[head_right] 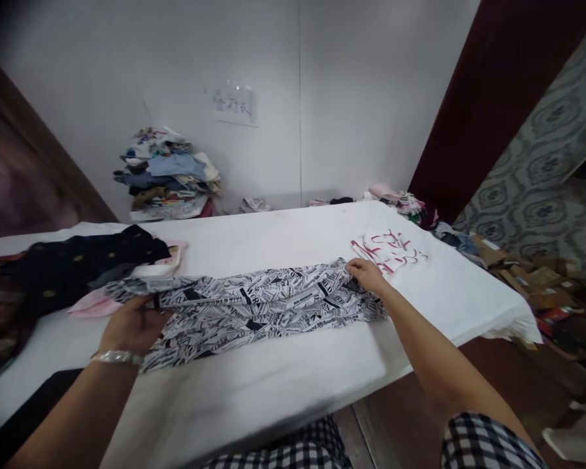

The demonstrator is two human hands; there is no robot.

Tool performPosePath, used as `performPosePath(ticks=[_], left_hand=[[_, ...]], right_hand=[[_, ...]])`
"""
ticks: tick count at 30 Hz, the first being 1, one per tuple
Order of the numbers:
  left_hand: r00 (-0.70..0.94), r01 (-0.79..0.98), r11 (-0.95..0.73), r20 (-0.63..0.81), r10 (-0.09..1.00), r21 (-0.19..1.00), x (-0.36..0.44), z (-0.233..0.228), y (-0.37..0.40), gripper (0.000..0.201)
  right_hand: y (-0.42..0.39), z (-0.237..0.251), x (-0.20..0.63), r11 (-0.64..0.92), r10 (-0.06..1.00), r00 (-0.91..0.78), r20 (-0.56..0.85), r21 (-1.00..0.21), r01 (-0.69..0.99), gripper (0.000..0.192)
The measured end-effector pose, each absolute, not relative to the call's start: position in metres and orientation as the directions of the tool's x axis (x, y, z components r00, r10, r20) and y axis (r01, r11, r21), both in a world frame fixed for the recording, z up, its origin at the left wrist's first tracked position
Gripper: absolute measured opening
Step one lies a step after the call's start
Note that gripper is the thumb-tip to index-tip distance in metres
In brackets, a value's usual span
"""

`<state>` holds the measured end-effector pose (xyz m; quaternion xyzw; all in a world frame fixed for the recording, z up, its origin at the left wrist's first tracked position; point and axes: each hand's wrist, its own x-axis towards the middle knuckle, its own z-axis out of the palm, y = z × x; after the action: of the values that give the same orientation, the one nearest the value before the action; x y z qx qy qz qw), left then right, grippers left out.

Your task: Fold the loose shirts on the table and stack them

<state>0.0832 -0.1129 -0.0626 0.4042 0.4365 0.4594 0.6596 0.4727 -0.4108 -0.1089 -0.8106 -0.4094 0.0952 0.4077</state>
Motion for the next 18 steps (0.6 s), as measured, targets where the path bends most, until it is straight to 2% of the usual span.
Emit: performPosePath(ticks=[3, 6, 9, 13, 18], left_hand=[[0.198, -0.288, 0.46, -0.417, 0.887, 0.84, 0.085, -0.072, -0.101, 0.01], [0.188, -0.18, 0.525, -0.494, 0.849, 0.832, 0.081, -0.086, -0.093, 0.003], [0.19, -0.137, 0.518, -0.491, 0.85, 0.844, 0.075, -0.096, -0.092, 0.003], [0.196, -0.102, 0.471, -0.446, 0.873, 0.876, 0.069, -0.1, -0.1, 0.006], [0.219, 0.106, 0.386, -0.4, 0.89, 0.917, 0.058, -0.108, -0.113, 0.015]], right_hand=[[-0.39, -0.113, 0.48, -0.417, 0.679, 0.712, 0.18, -0.704, 0.576, 0.033], [-0.375, -0.12, 0.483, -0.553, 0.654, 0.74, 0.158, -0.568, 0.61, 0.034], [-0.37, -0.123, 0.486, -0.613, 0.659, 0.734, 0.165, -0.448, 0.651, 0.035], [-0.373, -0.123, 0.493, -0.65, 0.628, 0.752, 0.199, -0.396, 0.648, 0.04], [-0.373, -0.126, 0.5, -0.696, 0.632, 0.758, 0.163, -0.309, 0.648, 0.039]])
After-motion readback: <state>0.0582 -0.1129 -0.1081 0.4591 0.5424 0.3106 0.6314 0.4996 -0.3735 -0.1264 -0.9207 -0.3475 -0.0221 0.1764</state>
